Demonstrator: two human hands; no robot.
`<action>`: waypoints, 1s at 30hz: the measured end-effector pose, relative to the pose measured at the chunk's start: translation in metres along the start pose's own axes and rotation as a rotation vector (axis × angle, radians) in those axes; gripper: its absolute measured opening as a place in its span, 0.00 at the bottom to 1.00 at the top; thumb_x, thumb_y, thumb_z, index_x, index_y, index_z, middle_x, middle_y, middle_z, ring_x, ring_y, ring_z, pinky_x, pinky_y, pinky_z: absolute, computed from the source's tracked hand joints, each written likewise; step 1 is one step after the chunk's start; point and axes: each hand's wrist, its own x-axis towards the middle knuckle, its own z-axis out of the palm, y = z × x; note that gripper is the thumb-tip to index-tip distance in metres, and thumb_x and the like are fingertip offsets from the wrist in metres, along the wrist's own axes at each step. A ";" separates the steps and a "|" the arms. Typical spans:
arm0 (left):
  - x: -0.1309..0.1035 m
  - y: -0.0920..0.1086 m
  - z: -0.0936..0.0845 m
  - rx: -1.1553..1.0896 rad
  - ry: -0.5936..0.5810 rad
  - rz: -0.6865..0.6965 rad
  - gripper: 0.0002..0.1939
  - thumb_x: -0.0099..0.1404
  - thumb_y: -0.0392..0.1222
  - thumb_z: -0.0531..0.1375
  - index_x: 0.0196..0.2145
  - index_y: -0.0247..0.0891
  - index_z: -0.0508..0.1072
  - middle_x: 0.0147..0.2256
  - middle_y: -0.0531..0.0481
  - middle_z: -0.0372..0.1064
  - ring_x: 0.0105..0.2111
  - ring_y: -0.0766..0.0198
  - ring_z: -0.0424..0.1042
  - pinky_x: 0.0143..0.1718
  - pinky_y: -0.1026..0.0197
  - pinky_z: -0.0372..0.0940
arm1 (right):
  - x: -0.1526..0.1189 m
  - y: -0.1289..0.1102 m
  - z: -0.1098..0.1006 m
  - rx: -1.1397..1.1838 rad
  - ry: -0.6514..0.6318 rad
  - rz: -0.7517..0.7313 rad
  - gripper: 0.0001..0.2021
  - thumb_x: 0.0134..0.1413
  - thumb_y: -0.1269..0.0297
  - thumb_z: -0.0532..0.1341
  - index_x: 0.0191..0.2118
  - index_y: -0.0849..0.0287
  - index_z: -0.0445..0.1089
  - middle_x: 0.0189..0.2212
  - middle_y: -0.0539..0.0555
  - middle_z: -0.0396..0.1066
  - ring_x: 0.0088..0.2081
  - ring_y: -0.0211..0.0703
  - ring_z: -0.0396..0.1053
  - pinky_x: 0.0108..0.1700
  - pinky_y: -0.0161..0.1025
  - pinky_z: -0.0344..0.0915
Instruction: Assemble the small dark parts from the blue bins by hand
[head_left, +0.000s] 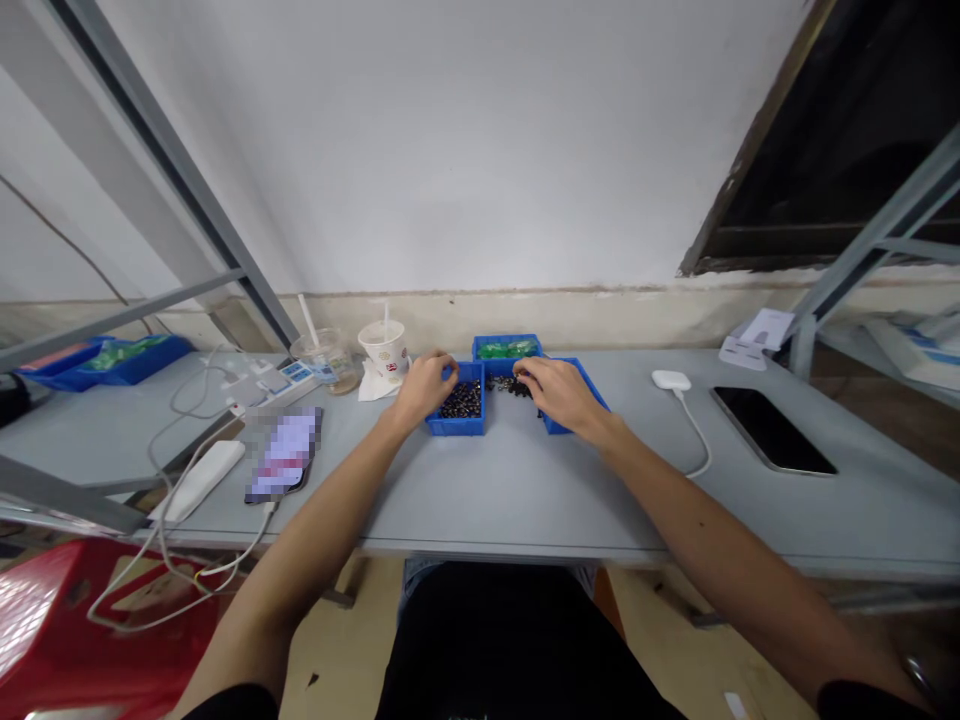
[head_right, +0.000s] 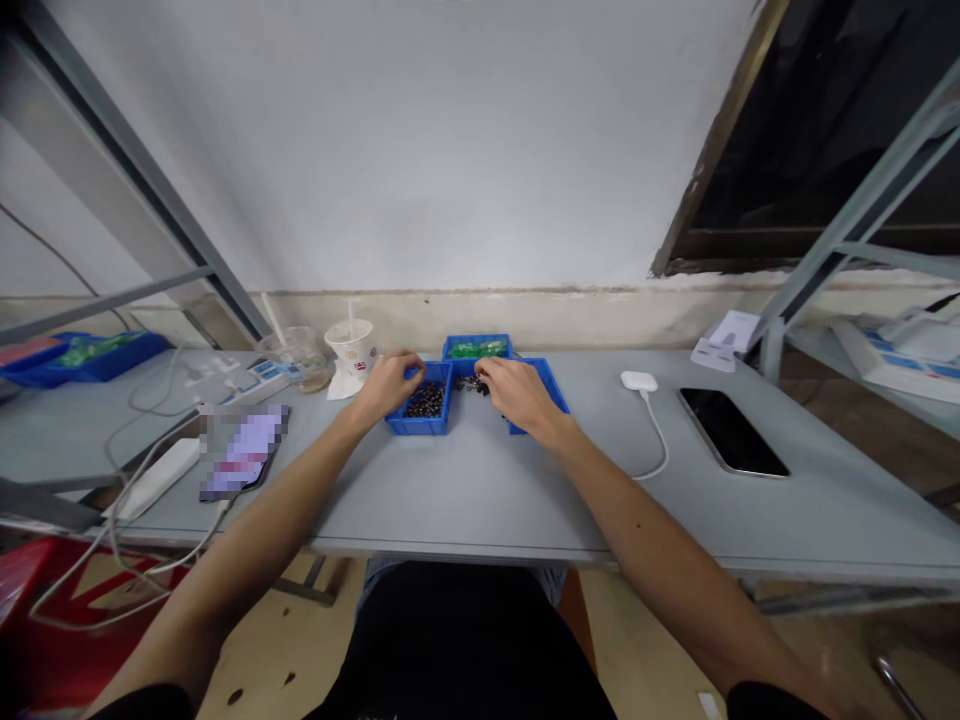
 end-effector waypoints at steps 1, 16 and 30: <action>0.000 0.001 0.000 -0.005 0.002 0.005 0.11 0.68 0.38 0.57 0.39 0.38 0.81 0.43 0.43 0.77 0.44 0.52 0.75 0.51 0.52 0.69 | -0.001 -0.001 0.001 0.003 0.000 -0.003 0.08 0.68 0.73 0.58 0.44 0.56 0.74 0.42 0.54 0.80 0.41 0.47 0.76 0.42 0.41 0.65; -0.011 0.054 -0.025 -0.069 0.100 0.445 0.14 0.78 0.44 0.52 0.51 0.40 0.75 0.47 0.44 0.77 0.48 0.55 0.75 0.51 0.51 0.68 | -0.002 -0.019 0.001 0.314 0.161 -0.096 0.07 0.69 0.70 0.57 0.42 0.55 0.73 0.38 0.53 0.80 0.39 0.43 0.77 0.44 0.39 0.69; -0.015 0.057 -0.021 -0.031 0.126 0.535 0.13 0.76 0.41 0.52 0.44 0.40 0.77 0.39 0.45 0.78 0.43 0.56 0.75 0.46 0.53 0.66 | -0.005 -0.035 0.009 0.452 0.244 -0.019 0.11 0.71 0.65 0.53 0.40 0.55 0.72 0.35 0.52 0.79 0.36 0.41 0.76 0.42 0.38 0.71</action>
